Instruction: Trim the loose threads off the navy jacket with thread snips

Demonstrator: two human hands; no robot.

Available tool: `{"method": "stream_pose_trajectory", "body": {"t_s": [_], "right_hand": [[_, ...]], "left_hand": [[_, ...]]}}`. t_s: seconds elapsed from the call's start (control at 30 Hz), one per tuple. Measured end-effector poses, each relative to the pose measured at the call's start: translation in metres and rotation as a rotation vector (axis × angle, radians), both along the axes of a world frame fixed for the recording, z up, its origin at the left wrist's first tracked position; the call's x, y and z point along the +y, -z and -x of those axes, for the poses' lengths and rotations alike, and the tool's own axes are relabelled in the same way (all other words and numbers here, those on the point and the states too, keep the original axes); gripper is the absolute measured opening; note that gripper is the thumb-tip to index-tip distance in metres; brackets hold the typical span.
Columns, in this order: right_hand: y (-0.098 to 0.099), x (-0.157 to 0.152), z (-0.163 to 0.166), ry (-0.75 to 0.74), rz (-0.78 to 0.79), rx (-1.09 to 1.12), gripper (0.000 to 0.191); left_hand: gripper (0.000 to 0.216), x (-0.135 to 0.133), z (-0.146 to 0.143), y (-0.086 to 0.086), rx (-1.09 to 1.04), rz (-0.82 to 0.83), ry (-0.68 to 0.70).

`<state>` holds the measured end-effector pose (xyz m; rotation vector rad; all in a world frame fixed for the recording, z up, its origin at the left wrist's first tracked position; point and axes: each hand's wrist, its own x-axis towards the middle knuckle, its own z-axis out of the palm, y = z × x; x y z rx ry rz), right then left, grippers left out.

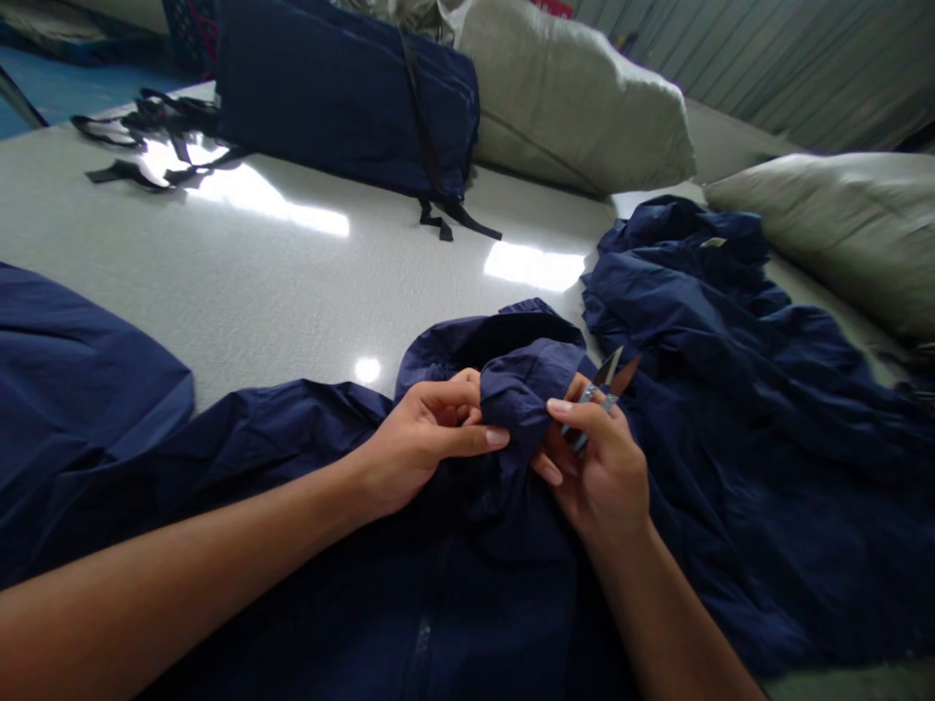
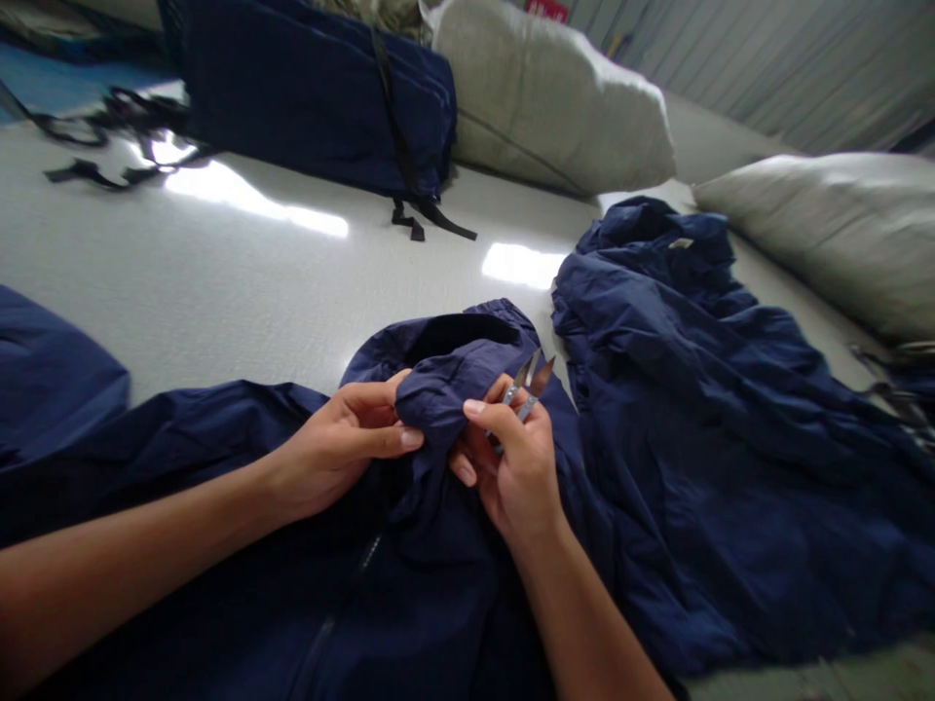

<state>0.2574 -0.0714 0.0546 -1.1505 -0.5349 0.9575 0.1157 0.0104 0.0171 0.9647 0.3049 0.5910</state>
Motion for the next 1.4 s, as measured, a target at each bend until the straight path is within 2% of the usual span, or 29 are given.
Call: {"method": "stream_pose_trajectory", "body": {"t_s": [0.2, 0.3, 0.37, 0.47, 0.57, 0.67, 0.8, 1.0, 1.13, 1.4], "right_hand": [[0.004, 0.000, -0.002, 0.001, 0.027, -0.068, 0.029], [0.010, -0.002, -0.003, 0.078, 0.014, -0.149, 0.032], [0.012, -0.005, -0.004, 0.182, -0.035, -0.330, 0.029], [0.010, -0.014, -0.004, 0.295, -0.165, -0.769, 0.018], [0.004, -0.022, -0.004, 0.217, -0.240, -1.073, 0.012], [0.000, -0.023, -0.003, 0.086, -0.240, -1.190, 0.016], [0.002, -0.018, -0.003, 0.016, -0.220, -1.091, 0.007], [0.010, -0.015, -0.006, -0.056, -0.166, -0.740, 0.014], [0.014, -0.016, -0.009, -0.101, -0.107, -0.559, 0.013], [0.018, -0.015, -0.012, -0.126, -0.109, -0.477, 0.010]], "left_hand": [[0.025, 0.000, 0.000, -0.001, 0.018, 0.002, 0.006], [0.029, 0.000, -0.001, 0.000, 0.038, -0.030, -0.011], [0.031, 0.000, -0.001, 0.001, 0.050, -0.057, -0.031], [0.034, 0.000, -0.002, 0.001, 0.064, -0.084, -0.051], [0.036, 0.000, -0.002, 0.000, 0.063, -0.083, -0.062], [0.036, -0.001, -0.001, -0.001, 0.053, -0.077, -0.062], [0.028, 0.000, -0.001, 0.000, 0.047, -0.090, -0.058], [0.021, 0.001, -0.001, 0.001, 0.043, -0.106, -0.031], [0.027, 0.000, 0.000, 0.000, 0.058, -0.095, -0.029], [0.035, 0.001, -0.001, 0.001, 0.071, -0.083, -0.038]]}}
